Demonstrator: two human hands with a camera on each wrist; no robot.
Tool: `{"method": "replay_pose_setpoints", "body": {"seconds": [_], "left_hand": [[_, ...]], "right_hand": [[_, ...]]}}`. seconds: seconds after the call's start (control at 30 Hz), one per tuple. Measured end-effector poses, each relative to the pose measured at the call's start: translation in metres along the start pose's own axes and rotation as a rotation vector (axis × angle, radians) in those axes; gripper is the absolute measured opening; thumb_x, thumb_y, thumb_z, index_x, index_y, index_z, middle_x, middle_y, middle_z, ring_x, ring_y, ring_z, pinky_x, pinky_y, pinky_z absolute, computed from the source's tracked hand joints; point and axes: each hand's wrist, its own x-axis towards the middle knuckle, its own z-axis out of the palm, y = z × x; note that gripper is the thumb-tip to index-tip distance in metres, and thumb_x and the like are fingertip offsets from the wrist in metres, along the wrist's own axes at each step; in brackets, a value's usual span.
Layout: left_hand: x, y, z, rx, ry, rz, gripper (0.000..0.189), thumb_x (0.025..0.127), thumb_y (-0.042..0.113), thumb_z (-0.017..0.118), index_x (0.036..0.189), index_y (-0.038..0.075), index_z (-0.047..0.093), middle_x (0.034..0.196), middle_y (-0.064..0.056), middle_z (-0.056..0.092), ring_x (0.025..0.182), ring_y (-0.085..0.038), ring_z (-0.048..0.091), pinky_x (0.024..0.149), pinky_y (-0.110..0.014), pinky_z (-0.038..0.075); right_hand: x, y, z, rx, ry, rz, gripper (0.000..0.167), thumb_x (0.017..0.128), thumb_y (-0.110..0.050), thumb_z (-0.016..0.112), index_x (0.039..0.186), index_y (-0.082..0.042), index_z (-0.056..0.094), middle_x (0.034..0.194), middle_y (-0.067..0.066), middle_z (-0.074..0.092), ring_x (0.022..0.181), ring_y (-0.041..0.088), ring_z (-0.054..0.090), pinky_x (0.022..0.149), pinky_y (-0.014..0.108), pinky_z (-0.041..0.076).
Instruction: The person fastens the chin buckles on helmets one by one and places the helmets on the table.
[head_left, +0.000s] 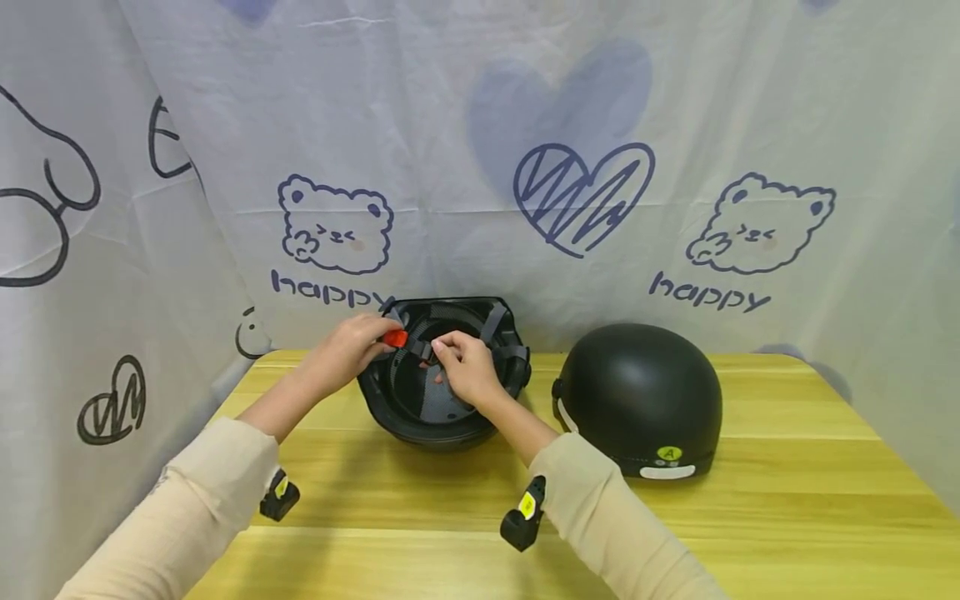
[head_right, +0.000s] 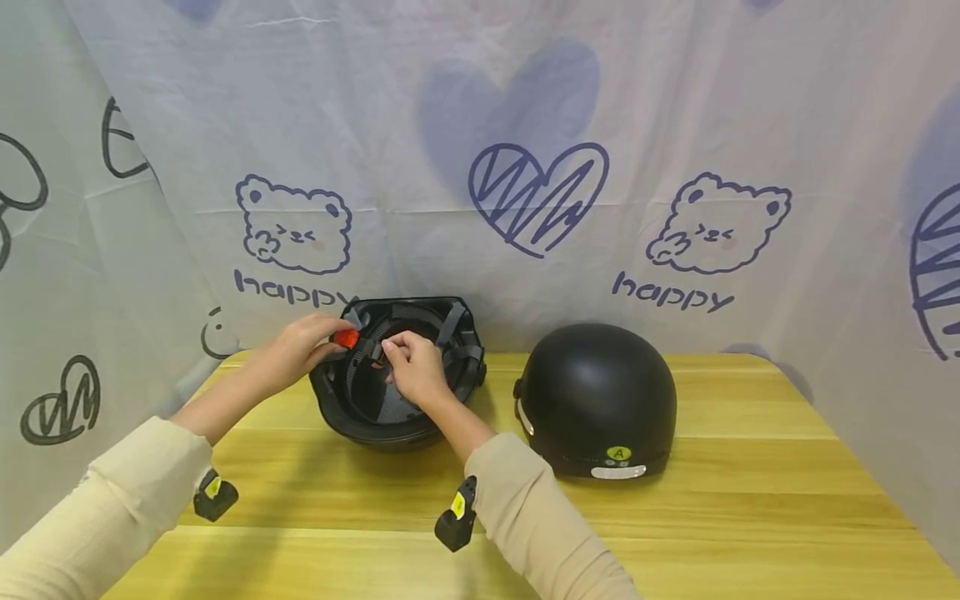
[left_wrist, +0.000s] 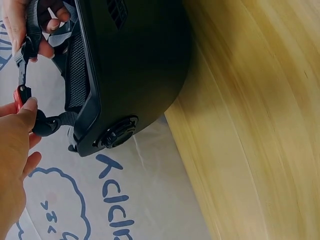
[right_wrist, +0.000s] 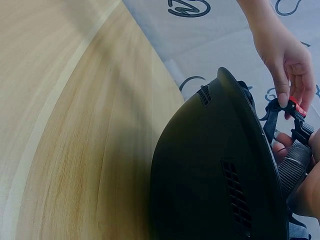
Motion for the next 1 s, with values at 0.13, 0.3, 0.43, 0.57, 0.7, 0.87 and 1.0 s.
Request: {"method": "replay_pose_setpoints", "body": {"seconds": [0.13,0.3,0.43,0.57,0.7,0.87,1.0], "left_hand": [[0.0005,0.0027,0.0013,0.014,-0.002,0.018,0.026,0.080,0.001,0.068,0.105,-0.002,0.063,0.096,-0.015,0.066,0.087,-0.027,0.062,0.078,-0.040,0.052],[0.0015,0.0050,0.0034,0.034,-0.030,0.029,0.025,0.081,0.002,0.067,0.105,0.000,0.063,0.095,-0.014,0.066,0.088,-0.027,0.062,0.078,-0.040,0.052],[0.0020,0.0052,0.0050,0.033,-0.052,0.011,0.025,0.082,0.003,0.067,0.106,0.001,0.063,0.096,-0.014,0.066,0.088,-0.027,0.062,0.077,-0.040,0.052],[0.0023,0.0057,0.0055,0.033,-0.071,-0.004,0.025,0.082,0.003,0.067,0.107,0.001,0.063,0.097,-0.014,0.066,0.088,-0.027,0.062,0.078,-0.041,0.052],[0.0023,0.0064,0.0056,0.027,-0.081,-0.011,0.025,0.082,0.004,0.066,0.107,0.001,0.063,0.097,-0.013,0.066,0.088,-0.027,0.062,0.078,-0.041,0.052],[0.0029,0.0065,0.0061,0.012,-0.059,-0.001,0.024,0.082,0.003,0.066,0.106,0.000,0.063,0.096,-0.014,0.066,0.087,-0.027,0.062,0.077,-0.040,0.052],[0.0023,0.0064,0.0055,0.010,-0.051,-0.001,0.024,0.082,0.004,0.067,0.106,0.000,0.063,0.096,-0.014,0.066,0.087,-0.027,0.062,0.077,-0.040,0.052]], "right_hand": [[-0.0004,-0.0002,-0.0002,0.001,0.000,0.005,0.021,0.096,-0.014,0.050,0.101,0.002,0.063,0.089,0.019,0.071,0.055,0.015,0.062,0.049,0.020,0.043],[-0.0001,0.0012,0.0002,-0.006,-0.005,0.004,0.022,0.096,-0.013,0.050,0.103,0.004,0.062,0.088,0.021,0.071,0.055,0.017,0.063,0.049,0.020,0.042],[-0.0007,0.0018,0.0001,0.010,0.013,-0.003,0.018,0.095,-0.011,0.051,0.102,0.002,0.060,0.086,0.023,0.070,0.057,0.023,0.066,0.050,0.019,0.045],[-0.0011,0.0021,0.0009,0.051,0.037,-0.026,0.015,0.093,-0.009,0.054,0.099,0.003,0.060,0.084,0.026,0.068,0.060,0.027,0.068,0.051,0.024,0.050],[-0.0002,0.0031,0.0024,0.106,0.078,-0.062,0.016,0.091,-0.006,0.056,0.095,0.008,0.064,0.087,0.027,0.067,0.065,0.032,0.069,0.056,0.028,0.055],[-0.0010,0.0045,0.0024,0.099,0.090,-0.085,0.019,0.089,-0.011,0.062,0.098,0.005,0.066,0.088,0.024,0.069,0.072,0.031,0.070,0.055,0.021,0.052],[-0.0041,0.0047,0.0026,-0.047,0.083,-0.139,0.024,0.081,-0.012,0.071,0.101,0.000,0.066,0.094,0.017,0.070,0.078,0.026,0.069,0.056,0.015,0.046]]}}
